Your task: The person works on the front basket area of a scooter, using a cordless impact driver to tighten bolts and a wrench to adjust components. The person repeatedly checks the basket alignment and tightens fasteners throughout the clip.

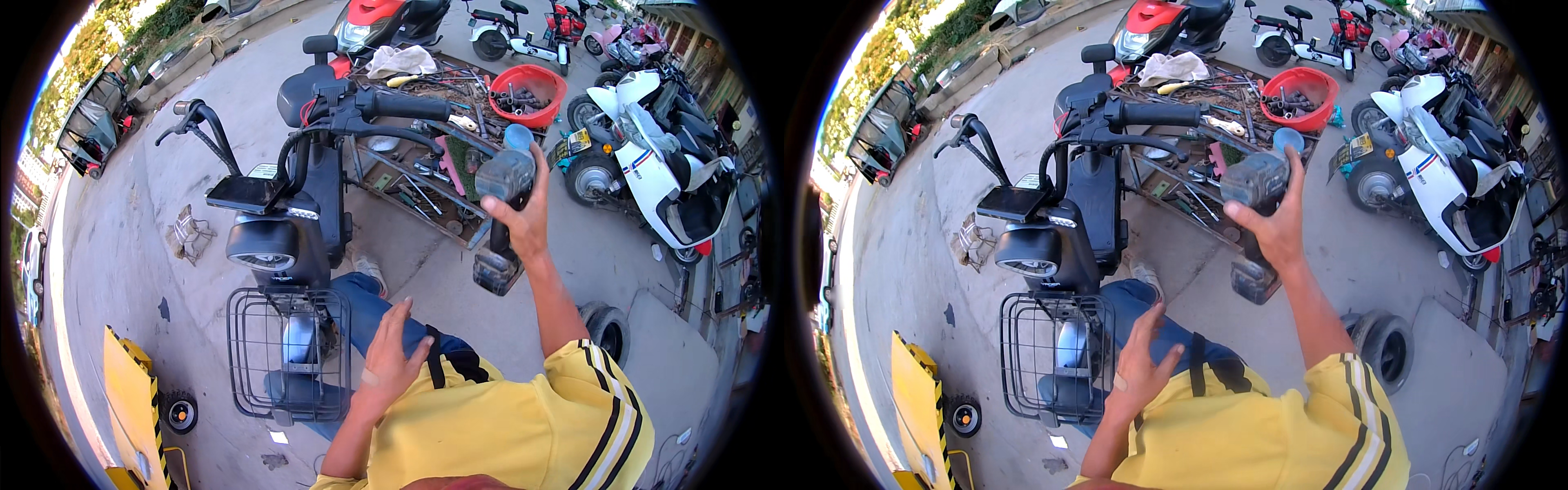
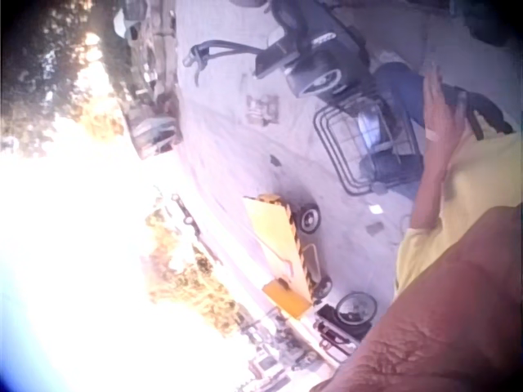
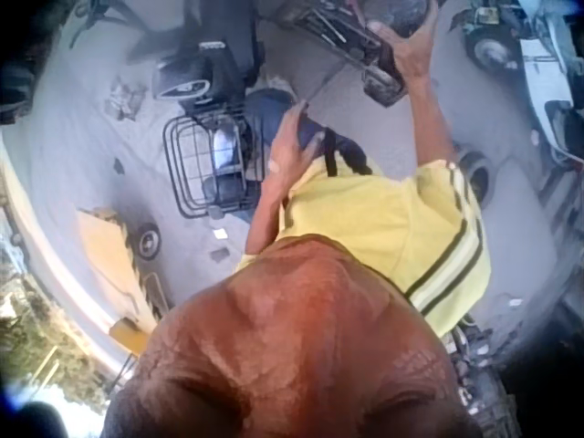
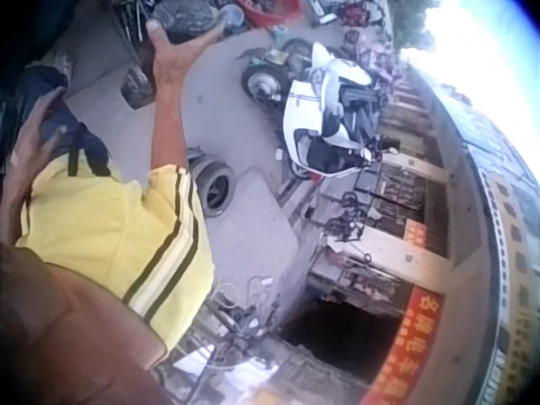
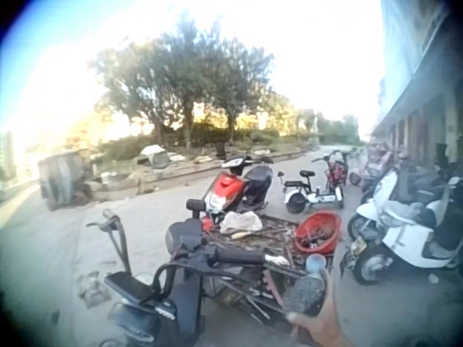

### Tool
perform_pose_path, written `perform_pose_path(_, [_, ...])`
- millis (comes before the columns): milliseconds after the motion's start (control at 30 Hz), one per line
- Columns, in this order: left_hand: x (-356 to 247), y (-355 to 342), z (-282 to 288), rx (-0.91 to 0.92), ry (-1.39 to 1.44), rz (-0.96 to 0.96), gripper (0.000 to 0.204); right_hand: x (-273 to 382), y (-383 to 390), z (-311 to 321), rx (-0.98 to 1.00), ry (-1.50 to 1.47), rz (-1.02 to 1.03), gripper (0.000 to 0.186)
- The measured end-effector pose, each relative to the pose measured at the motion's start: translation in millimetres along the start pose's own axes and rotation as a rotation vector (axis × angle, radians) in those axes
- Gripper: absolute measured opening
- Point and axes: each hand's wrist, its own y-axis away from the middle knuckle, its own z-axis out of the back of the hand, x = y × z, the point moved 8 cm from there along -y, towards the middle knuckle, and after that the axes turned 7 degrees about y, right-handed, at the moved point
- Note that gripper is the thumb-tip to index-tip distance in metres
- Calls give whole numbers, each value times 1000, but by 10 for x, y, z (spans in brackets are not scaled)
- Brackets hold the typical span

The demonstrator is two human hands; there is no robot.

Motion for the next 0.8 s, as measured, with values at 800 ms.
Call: perform_pose_path(800, [1189, 1655, 330, -426, 193, 684, 30, -2330, -3124, -1061, 464, 1218, -301, 128])
